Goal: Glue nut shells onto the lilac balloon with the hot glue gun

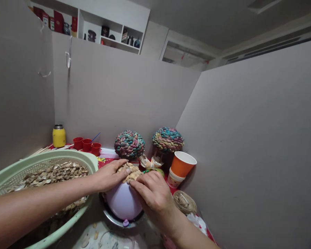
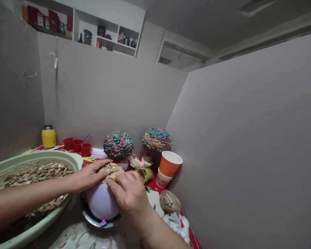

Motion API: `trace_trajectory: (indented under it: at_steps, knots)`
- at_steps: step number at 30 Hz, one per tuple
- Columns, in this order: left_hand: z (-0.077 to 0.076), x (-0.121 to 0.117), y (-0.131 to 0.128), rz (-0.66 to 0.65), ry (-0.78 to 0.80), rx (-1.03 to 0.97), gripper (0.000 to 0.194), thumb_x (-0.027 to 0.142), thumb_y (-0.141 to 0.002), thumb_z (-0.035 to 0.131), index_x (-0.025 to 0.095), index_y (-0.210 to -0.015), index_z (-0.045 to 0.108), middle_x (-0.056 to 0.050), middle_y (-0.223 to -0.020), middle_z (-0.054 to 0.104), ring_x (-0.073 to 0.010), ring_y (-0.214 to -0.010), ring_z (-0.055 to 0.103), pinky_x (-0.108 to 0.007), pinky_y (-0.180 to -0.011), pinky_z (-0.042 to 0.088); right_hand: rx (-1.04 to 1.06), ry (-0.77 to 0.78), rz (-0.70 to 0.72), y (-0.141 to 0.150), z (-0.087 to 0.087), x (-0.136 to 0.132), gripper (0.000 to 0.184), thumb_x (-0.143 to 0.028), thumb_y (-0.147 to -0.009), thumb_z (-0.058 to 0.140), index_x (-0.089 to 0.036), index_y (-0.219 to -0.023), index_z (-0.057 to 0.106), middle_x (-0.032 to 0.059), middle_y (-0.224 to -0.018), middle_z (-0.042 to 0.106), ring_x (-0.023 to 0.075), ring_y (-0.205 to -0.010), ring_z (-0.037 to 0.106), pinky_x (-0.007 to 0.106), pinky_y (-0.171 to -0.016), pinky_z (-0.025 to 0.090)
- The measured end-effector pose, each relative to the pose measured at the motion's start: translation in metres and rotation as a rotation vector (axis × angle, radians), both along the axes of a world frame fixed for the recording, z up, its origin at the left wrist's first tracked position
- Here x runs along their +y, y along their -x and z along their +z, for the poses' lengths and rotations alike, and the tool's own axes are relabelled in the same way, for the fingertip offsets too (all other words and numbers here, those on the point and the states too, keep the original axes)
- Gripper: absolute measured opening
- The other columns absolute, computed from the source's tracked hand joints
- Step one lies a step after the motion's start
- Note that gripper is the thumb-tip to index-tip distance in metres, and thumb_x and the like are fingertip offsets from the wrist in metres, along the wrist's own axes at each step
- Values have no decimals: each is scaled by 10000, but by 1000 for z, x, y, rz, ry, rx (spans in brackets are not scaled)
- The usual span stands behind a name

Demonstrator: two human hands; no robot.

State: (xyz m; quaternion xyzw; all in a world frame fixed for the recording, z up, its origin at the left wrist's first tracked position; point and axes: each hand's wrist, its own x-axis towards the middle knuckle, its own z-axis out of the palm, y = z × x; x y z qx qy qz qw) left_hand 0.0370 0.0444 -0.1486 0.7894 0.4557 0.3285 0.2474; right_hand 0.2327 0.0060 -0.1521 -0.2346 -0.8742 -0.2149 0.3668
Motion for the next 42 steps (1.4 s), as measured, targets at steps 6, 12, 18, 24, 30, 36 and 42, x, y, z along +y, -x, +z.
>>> trace_trajectory:
  at_steps: [6,12,18,24,30,36,42]
  knots:
    - [-1,0,-1,1,4,14,606,484,-892,434,88,-1344,517,-186,-1399,551,-304,-1296,503,-449,-1089,367,8,6,-7,0,1,0,137,-130,-929,540,-197,-1010,628,68,-794,659,214,-723,551,360,-673,420]
    - [-2,1,-1,0,8,36,622,496,-888,433,87,-1351,511,-179,-1403,549,-305,-1286,509,-434,-1087,367,3,-15,20,0,1,0,144,-109,-936,518,-166,-999,633,66,-779,648,200,-717,541,349,-665,418]
    - [-1,1,-2,3,14,58,634,504,-891,414,91,-1363,503,-162,-1416,542,-291,-1299,494,-406,-1103,347,0,-44,0,1,-1,-2,146,-107,-948,500,-143,-989,635,74,-780,646,196,-721,527,344,-662,408]
    - [0,1,-2,12,21,80,663,516,-896,399,78,-1387,475,-170,-1448,503,-287,-1337,450,-410,-1126,310,27,-25,-21,3,-6,-2,155,-113,-955,486,-135,-989,636,79,-788,640,201,-725,523,353,-666,391]
    - [0,0,-2,7,14,86,652,504,-901,397,71,-1381,481,-179,-1440,510,-293,-1326,463,-415,-1116,326,47,31,-12,2,-9,-3,113,-109,-939,535,-131,-1008,622,84,-823,647,207,-753,535,361,-682,398]
    - [0,-1,-1,6,-2,90,643,515,-900,409,96,-1381,487,-160,-1428,528,-279,-1316,477,-391,-1108,341,136,67,57,-6,-10,-12,166,-58,-886,615,-126,-1037,610,85,-863,667,188,-778,562,353,-704,410]
    - [-1,-1,-1,13,-10,97,667,533,-902,404,76,-1382,482,-183,-1441,506,-305,-1328,460,-429,-1111,334,107,32,23,-11,-17,-17,142,-63,-893,596,-122,-1018,629,76,-794,660,179,-716,546,350,-665,386]
